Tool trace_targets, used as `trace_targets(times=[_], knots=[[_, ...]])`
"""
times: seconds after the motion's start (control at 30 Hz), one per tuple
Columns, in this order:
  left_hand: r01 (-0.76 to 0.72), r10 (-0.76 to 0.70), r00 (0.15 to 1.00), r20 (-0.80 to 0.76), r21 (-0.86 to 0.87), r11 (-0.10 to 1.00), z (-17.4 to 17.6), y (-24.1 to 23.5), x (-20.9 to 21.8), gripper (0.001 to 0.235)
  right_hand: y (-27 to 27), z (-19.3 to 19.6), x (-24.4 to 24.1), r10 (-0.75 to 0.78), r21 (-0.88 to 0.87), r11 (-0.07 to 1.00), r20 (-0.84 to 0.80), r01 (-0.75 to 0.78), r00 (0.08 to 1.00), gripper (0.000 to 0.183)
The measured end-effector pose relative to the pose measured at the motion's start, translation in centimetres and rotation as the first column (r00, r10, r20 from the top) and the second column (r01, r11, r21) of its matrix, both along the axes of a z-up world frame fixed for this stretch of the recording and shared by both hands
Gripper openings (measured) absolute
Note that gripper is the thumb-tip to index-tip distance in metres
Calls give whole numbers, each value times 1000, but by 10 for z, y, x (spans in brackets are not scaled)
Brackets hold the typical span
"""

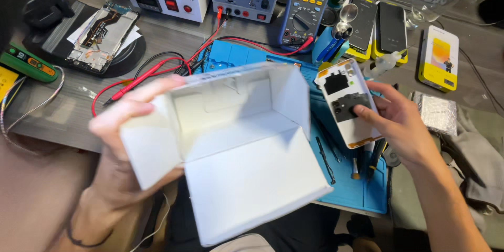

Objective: The person works on two disassembled smartphones on a blue anti-static mat, using tweezers to handle small internal components. They open a white box to retrieve a new phone back cover, place it on the mat, and then use a white cloth to wipe the interior of one of the phone chassis.

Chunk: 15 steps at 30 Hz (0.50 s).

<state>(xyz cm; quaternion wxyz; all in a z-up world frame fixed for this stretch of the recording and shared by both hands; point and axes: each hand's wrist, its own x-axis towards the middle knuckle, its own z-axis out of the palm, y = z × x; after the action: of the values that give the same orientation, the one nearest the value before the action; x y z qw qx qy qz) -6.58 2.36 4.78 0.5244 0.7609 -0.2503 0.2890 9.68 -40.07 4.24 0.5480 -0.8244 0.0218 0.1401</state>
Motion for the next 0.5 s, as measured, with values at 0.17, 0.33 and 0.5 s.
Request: trace_targets(times=[0.17, 0.33, 0.5], knots=[[-291, 281, 954, 101, 108, 950, 10, 25, -14, 81, 34, 7, 4, 138, -22, 990, -54, -139, 989, 58], [-248, 245, 967, 76, 41, 968, 1, 19, -25, 75, 50, -11, 18, 232, -34, 971, -73, -235, 970, 48], [-139, 132, 989, 73, 96, 986, -9, 8, -28, 66, 43, -35, 18, 567, -581, 762, 385, -286, 728, 27]])
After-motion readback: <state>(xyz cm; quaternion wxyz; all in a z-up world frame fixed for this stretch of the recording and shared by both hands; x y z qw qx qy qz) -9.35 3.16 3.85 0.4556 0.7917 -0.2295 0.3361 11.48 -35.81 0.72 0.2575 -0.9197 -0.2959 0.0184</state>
